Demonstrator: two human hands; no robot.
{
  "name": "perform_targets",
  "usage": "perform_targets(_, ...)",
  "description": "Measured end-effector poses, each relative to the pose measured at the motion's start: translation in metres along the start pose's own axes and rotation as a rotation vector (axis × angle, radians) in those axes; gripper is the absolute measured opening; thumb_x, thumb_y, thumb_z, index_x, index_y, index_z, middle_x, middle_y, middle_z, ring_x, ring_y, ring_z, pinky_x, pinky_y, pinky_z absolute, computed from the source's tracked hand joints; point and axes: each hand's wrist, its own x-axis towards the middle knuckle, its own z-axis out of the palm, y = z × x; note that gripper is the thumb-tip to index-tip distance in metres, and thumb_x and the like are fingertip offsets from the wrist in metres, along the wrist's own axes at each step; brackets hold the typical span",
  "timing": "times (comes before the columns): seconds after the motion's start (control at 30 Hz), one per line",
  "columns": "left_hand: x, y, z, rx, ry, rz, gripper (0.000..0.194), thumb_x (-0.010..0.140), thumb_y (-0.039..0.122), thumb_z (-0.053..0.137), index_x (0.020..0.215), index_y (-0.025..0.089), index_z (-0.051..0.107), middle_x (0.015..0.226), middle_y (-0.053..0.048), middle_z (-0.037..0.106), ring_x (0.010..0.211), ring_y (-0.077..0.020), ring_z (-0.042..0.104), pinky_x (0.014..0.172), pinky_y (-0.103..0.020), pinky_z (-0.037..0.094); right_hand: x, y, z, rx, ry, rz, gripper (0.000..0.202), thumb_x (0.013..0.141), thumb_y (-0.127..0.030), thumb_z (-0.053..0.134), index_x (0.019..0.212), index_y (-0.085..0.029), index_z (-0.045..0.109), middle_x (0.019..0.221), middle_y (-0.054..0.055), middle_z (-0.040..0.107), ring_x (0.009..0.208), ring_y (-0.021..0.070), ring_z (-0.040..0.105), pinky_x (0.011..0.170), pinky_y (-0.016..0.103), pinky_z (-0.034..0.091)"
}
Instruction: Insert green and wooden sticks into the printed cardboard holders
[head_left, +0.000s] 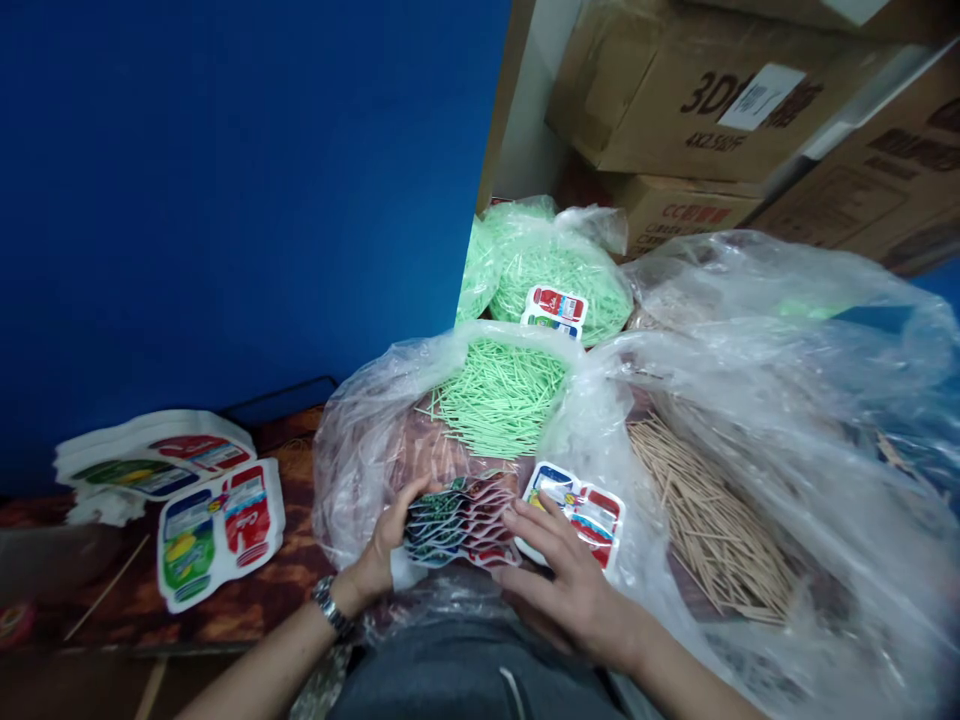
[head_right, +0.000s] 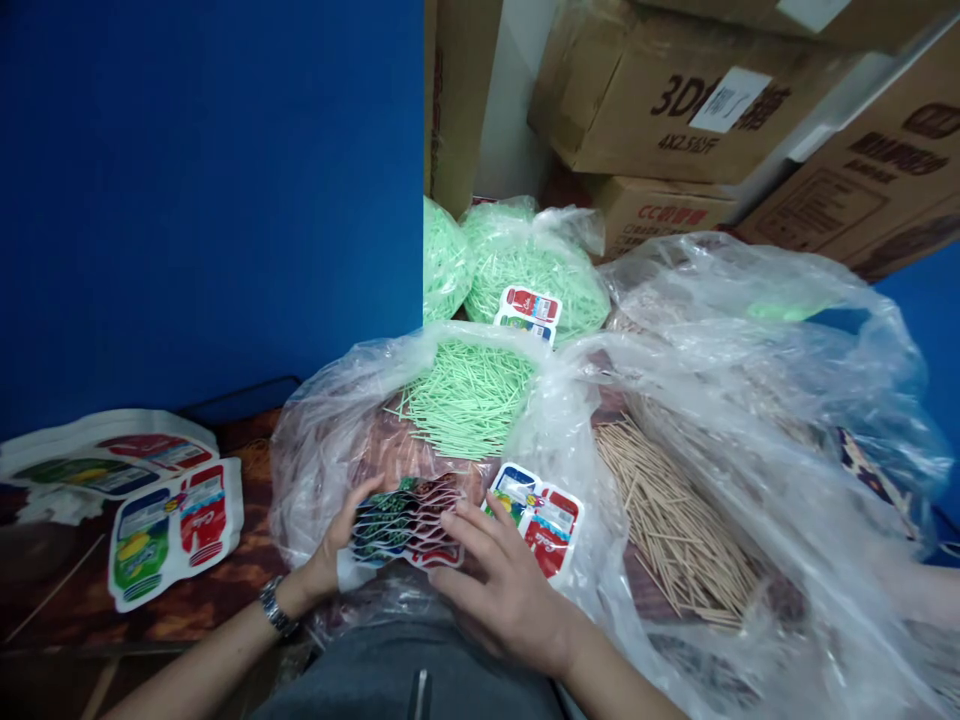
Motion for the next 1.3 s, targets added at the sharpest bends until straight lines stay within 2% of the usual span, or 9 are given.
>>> perform_targets(0.13, -0.002, -0.001, 0.002, -0.033, -0.004, -0.017, 0.084, 0.071, 0.023, 0.075, 0.14, 0.019, 0.028, 0.131, -0.017, 0.056, 0.112, -0.0302, 0.062, 0.1, -0.047, 0.047, 0.008, -0.009, -0.003, -0.002, -0.058, 0.089, 0.017, 0.081, -0.015, 0.059, 0.097, -0.017, 0.061, 0.136, 0.018, 0.05, 0.133, 0.0323, 0.039, 0.106, 0.058, 0.034)
perform_targets(0.33, -0.001, -0.005, 0.001, 0.026, -0.005, 0.064, 0.084, 0.072, 0.023, 0.075, 0.141, 0.022, 0.028, 0.132, -0.015, 0.055, 0.116, -0.0296, 0.06, 0.099, -0.045, 0.047, 0.019, -0.019, -0.001, -0.161, 0.024, 0.04, 0.007, 0.086, -0.015, 0.055, 0.088, -0.019, 0.061, 0.113, 0.01, 0.069, 0.12, 0.0236, 0.054, 0.111, 0.053, 0.029)
perform_targets(0.67, 0.0, -0.009, 0.0, 0.115, 0.015, 0.169, 0.086, 0.072, 0.02, 0.073, 0.144, 0.025, 0.026, 0.129, -0.013, 0.058, 0.114, -0.0282, 0.06, 0.097, -0.043, 0.049, 0.015, -0.019, 0.002, -0.27, -0.046, -0.04, 0.022, 0.088, -0.01, 0.05, 0.101, -0.017, 0.066, 0.125, 0.011, 0.063, 0.129, 0.0281, 0.044, 0.115, 0.058, 0.012)
perform_targets(0.83, 0.001, -0.005, -0.001, 0.108, 0.019, 0.178, 0.086, 0.07, 0.016, 0.073, 0.143, 0.027, 0.028, 0.129, -0.011, 0.058, 0.114, -0.0279, 0.06, 0.098, -0.042, 0.048, 0.012, -0.011, -0.002, -0.218, -0.09, -0.016, 0.022, 0.088, -0.014, 0.055, 0.107, -0.02, 0.064, 0.13, 0.012, 0.059, 0.134, 0.0275, 0.039, 0.115, 0.057, 0.013)
perform_targets(0.9, 0.001, -0.005, -0.001, 0.077, 0.016, 0.156, 0.086, 0.068, 0.015, 0.072, 0.142, 0.026, 0.029, 0.129, -0.01, 0.058, 0.115, -0.0279, 0.059, 0.098, -0.041, 0.048, 0.007, -0.002, -0.005, -0.108, -0.099, 0.004, 0.039, 0.086, -0.02, 0.06, 0.124, -0.025, 0.054, 0.138, 0.011, 0.052, 0.136, 0.0274, 0.036, 0.114, 0.056, 0.019)
perform_targets(0.97, 0.001, -0.005, -0.002, 0.057, 0.015, 0.132, 0.085, 0.067, 0.014, 0.072, 0.141, 0.025, 0.03, 0.129, -0.01, 0.058, 0.115, -0.0279, 0.059, 0.098, -0.041, 0.048, 0.003, 0.011, -0.004, 0.032, -0.098, 0.106, 0.072, 0.083, -0.031, 0.067, 0.144, -0.026, 0.03, 0.15, 0.013, 0.035, 0.14, 0.0292, 0.029, 0.111, 0.053, 0.028)
perform_targets(1.1, 0.001, -0.006, -0.002, 0.03, 0.001, 0.11, 0.082, 0.067, 0.013, 0.069, 0.14, 0.023, 0.032, 0.13, -0.011, 0.057, 0.115, -0.0276, 0.059, 0.099, -0.041, 0.048, 0.005, 0.039, 0.02, 0.242, -0.155, 0.387, 0.122, 0.071, -0.046, 0.075, 0.15, -0.017, -0.014, 0.157, 0.021, 0.005, 0.143, 0.0342, 0.018, 0.109, 0.05, 0.034)
perform_targets(1.2, 0.001, -0.003, -0.003, 0.068, 0.018, 0.1, 0.08, 0.067, 0.016, 0.071, 0.138, 0.022, 0.034, 0.13, -0.012, 0.056, 0.114, -0.0289, 0.06, 0.099, -0.042, 0.049, 0.013, 0.051, 0.046, 0.34, -0.207, 0.359, 0.137, 0.064, -0.05, 0.078, 0.146, -0.014, -0.025, 0.156, 0.025, 0.004, 0.142, 0.0371, 0.017, 0.11, 0.052, 0.029)
perform_targets(1.3, 0.003, 0.003, -0.003, 0.124, 0.061, 0.093, 0.077, 0.07, 0.019, 0.073, 0.137, 0.021, 0.034, 0.126, -0.013, 0.059, 0.114, -0.0296, 0.06, 0.099, -0.042, 0.049, 0.017, 0.051, 0.06, 0.371, -0.171, 0.315, 0.127, 0.071, -0.042, 0.075, 0.147, -0.016, -0.023, 0.152, 0.025, 0.022, 0.139, 0.0356, 0.028, 0.109, 0.052, 0.032)
